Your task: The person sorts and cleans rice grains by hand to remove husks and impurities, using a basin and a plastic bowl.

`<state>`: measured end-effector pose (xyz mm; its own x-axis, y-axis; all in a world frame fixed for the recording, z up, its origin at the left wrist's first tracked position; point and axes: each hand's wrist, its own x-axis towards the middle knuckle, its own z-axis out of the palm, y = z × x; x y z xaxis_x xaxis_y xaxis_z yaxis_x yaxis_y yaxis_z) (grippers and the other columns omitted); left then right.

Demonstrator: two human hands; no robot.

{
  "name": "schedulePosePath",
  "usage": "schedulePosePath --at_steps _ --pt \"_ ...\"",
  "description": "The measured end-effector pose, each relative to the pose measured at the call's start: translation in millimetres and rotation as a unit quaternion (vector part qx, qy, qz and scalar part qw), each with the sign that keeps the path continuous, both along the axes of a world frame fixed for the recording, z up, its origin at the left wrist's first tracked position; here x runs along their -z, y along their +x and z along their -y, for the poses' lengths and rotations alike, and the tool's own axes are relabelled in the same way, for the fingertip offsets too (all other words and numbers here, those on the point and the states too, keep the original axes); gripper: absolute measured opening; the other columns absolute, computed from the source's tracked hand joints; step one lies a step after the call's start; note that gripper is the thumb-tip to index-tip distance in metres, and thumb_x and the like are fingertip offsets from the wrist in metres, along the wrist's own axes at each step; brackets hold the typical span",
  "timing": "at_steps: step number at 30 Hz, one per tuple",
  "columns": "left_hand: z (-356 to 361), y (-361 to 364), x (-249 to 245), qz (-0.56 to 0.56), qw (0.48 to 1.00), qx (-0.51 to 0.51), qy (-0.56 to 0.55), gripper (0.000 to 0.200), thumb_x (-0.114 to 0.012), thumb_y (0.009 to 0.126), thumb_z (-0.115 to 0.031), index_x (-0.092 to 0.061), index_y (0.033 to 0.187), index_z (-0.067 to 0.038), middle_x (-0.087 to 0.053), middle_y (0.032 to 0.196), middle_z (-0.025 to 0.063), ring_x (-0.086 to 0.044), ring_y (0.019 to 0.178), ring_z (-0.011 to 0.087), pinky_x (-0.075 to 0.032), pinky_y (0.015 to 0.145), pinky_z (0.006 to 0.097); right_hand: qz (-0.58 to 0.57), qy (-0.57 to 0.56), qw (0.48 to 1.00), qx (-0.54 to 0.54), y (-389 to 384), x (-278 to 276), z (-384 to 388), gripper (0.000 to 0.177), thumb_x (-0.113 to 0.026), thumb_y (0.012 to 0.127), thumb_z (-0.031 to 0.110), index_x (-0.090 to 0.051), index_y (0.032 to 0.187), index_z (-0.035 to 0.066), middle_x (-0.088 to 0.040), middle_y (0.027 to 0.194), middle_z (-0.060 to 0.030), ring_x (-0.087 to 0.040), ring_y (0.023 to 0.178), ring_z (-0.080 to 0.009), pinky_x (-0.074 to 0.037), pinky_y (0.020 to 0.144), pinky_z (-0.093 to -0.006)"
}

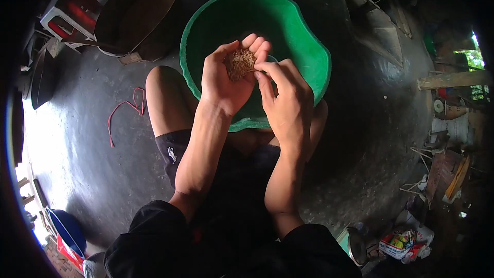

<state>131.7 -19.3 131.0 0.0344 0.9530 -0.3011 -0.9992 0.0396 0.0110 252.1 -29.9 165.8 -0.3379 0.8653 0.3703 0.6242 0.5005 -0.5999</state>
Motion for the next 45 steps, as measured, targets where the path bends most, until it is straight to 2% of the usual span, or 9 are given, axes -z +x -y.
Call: schedulePosePath --at_steps 6,12,25,27,31,32,35,39,45 --pt "-1.5 -3.3 5.1 -0.02 0.999 0.021 0.014 0.036 -0.033 0.097 -0.019 -0.055 0.11 0.006 -0.066 0.101 0.018 -0.065 0.094 0.0291 -0.051 0.088 0.0398 -0.01 0.017 1.0 -0.019 -1.1 5.8 -0.8 0.02 -0.066 0.086 0.002 -0.068 0.104 0.008 -0.061 0.084 -0.0098 -0.063 0.073 -0.0266 -0.049 0.06 -0.0362" --pt "-1.3 -2.8 4.9 -0.037 0.998 0.045 0.015 0.037 -0.033 0.097 -0.016 -0.056 0.112 0.008 -0.065 0.107 0.0212 -0.064 0.101 0.0322 -0.05 0.095 0.0389 0.016 0.014 0.999 -0.035 1.8 9.7 -1.5 0.019 -0.063 0.087 0.0 -0.068 0.104 0.005 -0.061 0.086 -0.0101 -0.064 0.076 -0.0279 -0.049 0.063 -0.0369" --pt "-5.5 3.3 12.8 -0.02 0.998 0.059 0.019 0.035 -0.036 0.097 -0.016 -0.055 0.114 0.008 -0.064 0.108 0.0192 -0.063 0.104 0.0318 -0.049 0.096 0.0401 0.063 0.058 0.996 0.002 -0.6 16.7 -5.3 0.013 -0.068 0.082 0.003 -0.064 0.093 0.006 -0.063 0.082 -0.0095 -0.064 0.073 -0.0286 -0.049 0.058 -0.0367" --pt "-7.4 4.3 11.5 -0.005 0.999 0.049 0.002 0.035 -0.033 0.097 -0.019 -0.055 0.108 0.005 -0.065 0.102 0.0173 -0.064 0.096 0.0302 -0.05 0.092 0.0428 0.027 0.059 0.998 0.003 -1.3 20.2 -7.3 0.011 -0.068 0.082 0.003 -0.062 0.092 0.005 -0.062 0.08 -0.0081 -0.061 0.067 -0.0238 -0.047 0.055 -0.0342" --pt "-11.2 1.1 19.2 0.037 0.999 0.034 0.007 0.034 -0.034 0.097 -0.018 -0.055 0.11 0.006 -0.064 0.103 0.0184 -0.064 0.098 0.0318 -0.051 0.093 0.0425 -0.076 0.019 0.997 0.016 4.9 25.7 -18.3 0.006 -0.066 0.088 0.005 -0.063 0.093 0.004 -0.06 0.077 -0.0034 -0.05 0.06 -0.0129 -0.04 0.053 -0.0274" --pt "-11.8 -2.2 19.5 0.025 1.0 0.014 -0.012 0.034 -0.035 0.097 -0.017 -0.054 0.111 0.007 -0.064 0.104 0.0193 -0.064 0.1 0.0331 -0.052 0.094 0.0426 -0.094 -0.017 0.995 0.027 9.6 28.6 -22.5 0.005 -0.064 0.09 0.007 -0.064 0.095 0.004 -0.063 0.079 -0.0031 -0.053 0.062 -0.0116 -0.039 0.054 -0.0259" --pt "-13.2 -16.3 21.1 0.02 0.999 -0.029 -0.035 0.033 -0.036 0.096 -0.015 -0.054 0.112 0.008 -0.064 0.106 0.0211 -0.064 0.104 0.0356 -0.053 0.095 0.0428 -0.087 -0.052 0.993 0.059 22.6 49.8 -44.5 0.008 -0.064 0.091 0.008 -0.066 0.096 0.003 -0.068 0.08 -0.0052 -0.061 0.07 -0.012 -0.043 0.057 -0.025" --pt "-12.4 -31.2 25.1 0.036 0.996 -0.065 -0.04 0.033 -0.036 0.096 -0.013 -0.053 0.113 0.01 -0.063 0.11 0.0228 -0.063 0.106 0.0371 -0.055 0.094 0.0427 -0.034 -0.023 0.997 0.068 33.3 93.9 -71.7 0.015 -0.063 0.092 0.008 -0.068 0.105 0.002 -0.071 0.084 -0.0074 -0.062 0.071 -0.0129 -0.045 0.063 -0.0249" --pt "-12.5 -34.0 28.2 0.047 0.996 -0.072 -0.036 0.033 -0.035 0.097 -0.013 -0.053 0.113 0.011 -0.062 0.11 0.0232 -0.063 0.106 0.0371 -0.055 0.094 0.0431 -0.064 -0.075 0.988 0.121 65.7 121.8 -66.2 0.017 -0.06 0.093 0.005 -0.07 0.106 0.002 -0.072 0.09 -0.0087 -0.066 0.079 -0.0131 -0.049 0.07 -0.025"
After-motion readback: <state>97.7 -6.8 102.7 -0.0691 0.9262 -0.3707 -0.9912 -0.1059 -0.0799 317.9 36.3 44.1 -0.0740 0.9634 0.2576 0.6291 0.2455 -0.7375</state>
